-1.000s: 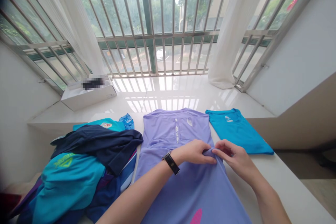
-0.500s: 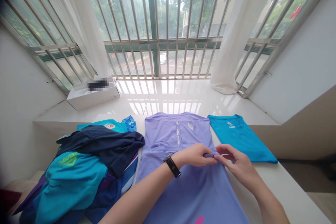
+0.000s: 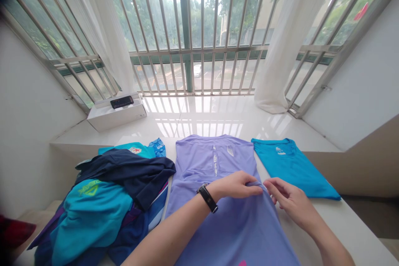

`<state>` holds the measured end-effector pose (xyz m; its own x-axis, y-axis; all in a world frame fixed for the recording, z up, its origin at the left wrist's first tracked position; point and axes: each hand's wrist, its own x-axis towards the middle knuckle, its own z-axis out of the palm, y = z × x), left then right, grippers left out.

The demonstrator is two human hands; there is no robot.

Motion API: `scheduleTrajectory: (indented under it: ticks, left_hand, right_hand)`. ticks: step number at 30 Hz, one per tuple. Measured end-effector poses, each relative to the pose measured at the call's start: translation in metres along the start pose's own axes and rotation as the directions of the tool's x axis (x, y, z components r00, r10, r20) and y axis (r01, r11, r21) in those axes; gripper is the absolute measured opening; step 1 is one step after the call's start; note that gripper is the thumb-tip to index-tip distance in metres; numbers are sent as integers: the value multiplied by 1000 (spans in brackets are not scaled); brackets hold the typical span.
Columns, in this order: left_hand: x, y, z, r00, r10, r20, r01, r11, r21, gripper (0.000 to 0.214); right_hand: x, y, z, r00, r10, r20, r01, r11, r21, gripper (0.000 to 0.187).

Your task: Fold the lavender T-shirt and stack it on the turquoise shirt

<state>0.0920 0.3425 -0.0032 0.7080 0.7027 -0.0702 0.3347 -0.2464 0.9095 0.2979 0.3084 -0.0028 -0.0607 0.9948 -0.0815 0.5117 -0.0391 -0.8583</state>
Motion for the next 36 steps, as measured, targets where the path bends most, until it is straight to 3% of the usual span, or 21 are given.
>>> scheduleTrajectory:
  ticks: [6,12,17,22,26,32,36]
  left_hand:
    - [0,6,1,998,51,-43,-46,994,103,30]
    - [2,5,2,995,99,-7,-95,971,218,25]
    - [4,6,5,989,133,-70,-100,928,360,23]
    - [0,9,5,965,172,-196,-100,938,333,28]
    - [-4,9,1,978,133,-162,-82,953,291,35]
    - [-16,18,-12,983,106,-149,-22,877,481,35]
    - [-55,23,-33,981,79,-179,51,779,625,36]
  right_hand:
    - [1,7,-3,997,-17,78,19,999,-34,54]
    - [4,12,-6,952,-6,306,-30,993,115,50]
    - [4,9,-6,917,-15,398,-71,977,199,44]
    - [2,6,-8,928,-20,372,-51,982,181,48]
    - [-1,-3,-9,949,-51,312,-5,984,175,46]
    - [0,-6,-4,968,-71,240,38,989,140,48]
    - [5,4,2,978,-50,203,37,997,67,56]
